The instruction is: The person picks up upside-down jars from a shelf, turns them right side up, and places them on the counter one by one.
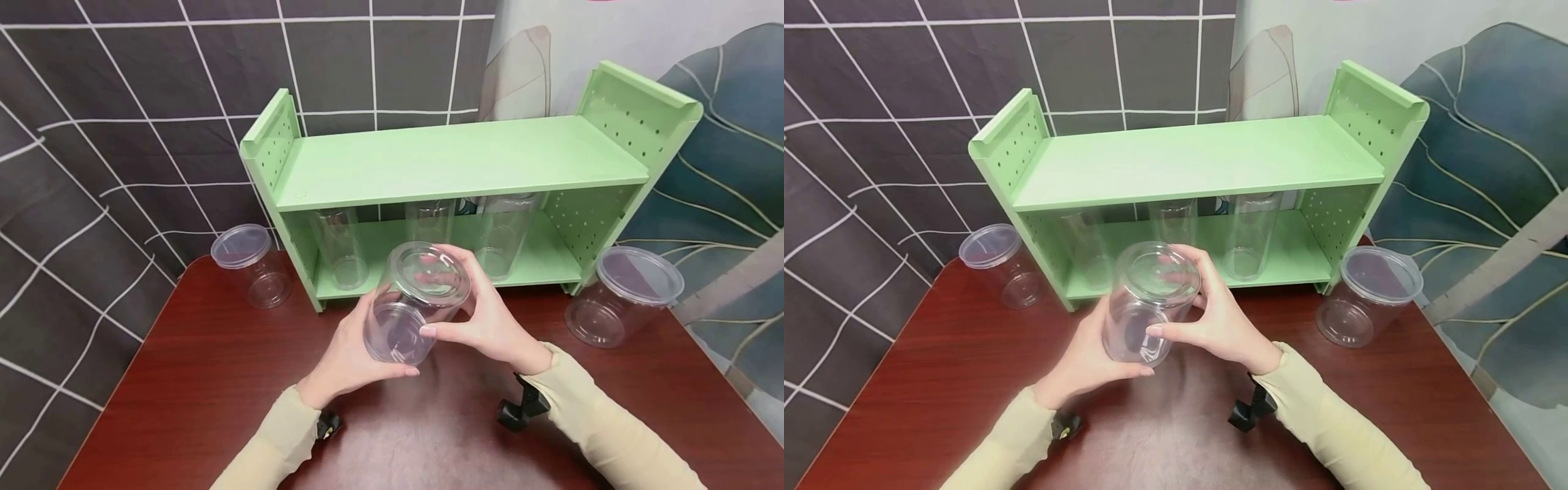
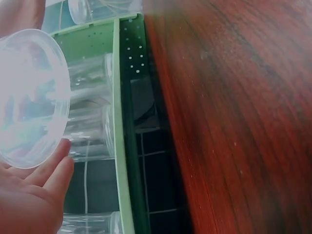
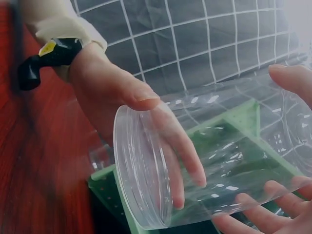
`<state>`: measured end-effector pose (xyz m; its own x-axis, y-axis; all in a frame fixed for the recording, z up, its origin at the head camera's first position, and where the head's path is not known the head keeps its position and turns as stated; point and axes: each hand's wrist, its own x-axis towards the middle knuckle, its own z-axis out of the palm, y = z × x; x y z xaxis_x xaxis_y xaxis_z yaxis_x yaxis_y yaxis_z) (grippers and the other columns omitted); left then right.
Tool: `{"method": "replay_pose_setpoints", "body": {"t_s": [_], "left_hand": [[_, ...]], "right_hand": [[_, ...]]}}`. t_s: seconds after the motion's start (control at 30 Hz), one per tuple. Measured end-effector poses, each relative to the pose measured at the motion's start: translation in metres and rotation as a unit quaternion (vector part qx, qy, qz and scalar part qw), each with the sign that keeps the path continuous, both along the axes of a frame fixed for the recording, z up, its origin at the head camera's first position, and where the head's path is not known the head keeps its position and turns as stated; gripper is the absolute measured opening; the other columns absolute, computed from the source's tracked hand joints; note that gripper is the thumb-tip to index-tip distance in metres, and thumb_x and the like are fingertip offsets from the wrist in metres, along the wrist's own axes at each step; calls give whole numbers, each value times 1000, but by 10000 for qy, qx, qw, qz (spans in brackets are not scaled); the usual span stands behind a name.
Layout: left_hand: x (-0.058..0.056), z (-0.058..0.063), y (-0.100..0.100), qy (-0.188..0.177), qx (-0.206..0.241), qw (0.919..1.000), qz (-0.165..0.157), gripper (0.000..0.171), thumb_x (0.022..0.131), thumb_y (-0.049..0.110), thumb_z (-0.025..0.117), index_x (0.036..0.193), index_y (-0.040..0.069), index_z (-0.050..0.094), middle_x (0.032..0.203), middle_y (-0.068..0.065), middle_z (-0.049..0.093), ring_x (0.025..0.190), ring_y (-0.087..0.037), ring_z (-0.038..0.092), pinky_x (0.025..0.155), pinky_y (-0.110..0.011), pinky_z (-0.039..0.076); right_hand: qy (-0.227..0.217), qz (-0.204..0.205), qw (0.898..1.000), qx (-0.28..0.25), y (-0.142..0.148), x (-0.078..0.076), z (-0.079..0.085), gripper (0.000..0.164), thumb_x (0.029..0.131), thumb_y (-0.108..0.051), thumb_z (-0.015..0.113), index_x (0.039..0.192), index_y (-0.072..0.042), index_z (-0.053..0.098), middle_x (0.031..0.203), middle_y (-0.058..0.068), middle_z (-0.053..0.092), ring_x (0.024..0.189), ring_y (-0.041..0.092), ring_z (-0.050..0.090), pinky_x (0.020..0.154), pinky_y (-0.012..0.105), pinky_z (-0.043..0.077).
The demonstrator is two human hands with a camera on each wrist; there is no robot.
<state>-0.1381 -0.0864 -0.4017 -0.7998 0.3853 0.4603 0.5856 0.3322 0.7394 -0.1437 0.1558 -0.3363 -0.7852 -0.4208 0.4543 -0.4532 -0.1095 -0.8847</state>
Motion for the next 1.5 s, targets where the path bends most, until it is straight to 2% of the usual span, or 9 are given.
{"method": "replay_pose_setpoints", "body": {"t_s": [0.3, 0.43, 0.63, 0.8, 0.9, 1.0, 1.17, 1.4, 1.5], "left_hand": [[-3, 7, -8, 342, 190, 9992, -70, 116, 54, 32, 103, 149, 14, 40, 130, -4, 63, 122, -18, 58, 103, -39, 47], [-5, 9, -15, 281, 314, 9991, -107, 112, 52, 28, 104, 144, 11, 42, 132, -6, 62, 124, -19, 57, 106, -36, 45], [-9, 14, -22, 498, 687, 9962, -211, 112, 51, 19, 103, 144, 4, 43, 136, -16, 59, 127, -27, 56, 111, -39, 42], [-8, 17, -29, 437, 803, 9956, -206, 107, 55, 16, 100, 144, 9, 40, 134, -16, 59, 124, -33, 57, 110, -40, 42], [-7, 19, -36, 405, 806, 9959, -60, 104, 56, 15, 99, 141, 8, 39, 134, -11, 58, 122, -30, 56, 108, -40, 44], [-6, 21, -45, 454, 858, 9952, 137, 103, 57, 12, 98, 140, 6, 37, 133, -10, 57, 120, -29, 56, 105, -36, 44], [-5, 23, -56, 408, 957, 9940, 344, 102, 57, 7, 96, 140, 4, 37, 132, -18, 57, 118, -26, 57, 102, -30, 45], [-5, 20, -62, 340, 963, 9938, 429, 101, 58, 6, 96, 142, 7, 39, 132, -14, 59, 113, -24, 58, 95, -27, 50], [-5, 20, -64, 398, 950, 9937, 452, 101, 59, 7, 95, 144, 10, 40, 131, -12, 60, 115, -25, 57, 98, -28, 48]], "right_hand": [[-136, 221, 9995, -195, 4, -2, -1, 97, 77, 8, 84, 155, -10, 30, 149, 17, 44, 126, 40, 55, 85, 48, 59], [-165, 104, 9998, 60, 8, -2, -2, 97, 76, 8, 84, 155, -12, 31, 148, 14, 45, 124, 37, 57, 81, 50, 60], [-100, -145, 9983, 558, 15, -2, -3, 97, 76, 5, 86, 155, -14, 33, 147, 9, 47, 127, 33, 55, 99, 43, 53], [153, -472, 9941, 968, 29, -4, 2, 107, 72, 2, 91, 158, -17, 30, 152, 5, 43, 132, 28, 51, 109, 37, 45], [554, -765, 9915, 897, 46, -7, 12, 112, 69, 9, 90, 159, -14, 28, 154, 9, 41, 135, 32, 47, 110, 39, 43], [918, -1285, 9862, 494, 66, -7, 24, 105, 70, 18, 84, 157, -9, 33, 150, 15, 45, 133, 34, 48, 110, 36, 43], [1254, -2777, 9523, -180, 102, -4, 42, 82, 75, 22, 77, 147, -3, 48, 139, 22, 53, 126, 30, 54, 105, 30, 46], [1043, -5092, 8543, 85, 145, -8, 55, 63, 83, 3, 81, 140, -9, 58, 133, 10, 60, 122, 23, 58, 106, 29, 46], [670, -5559, 8283, 191, 160, -14, 57, 60, 85, -4, 80, 141, -13, 59, 136, 7, 60, 124, 18, 57, 109, 27, 43]]}}
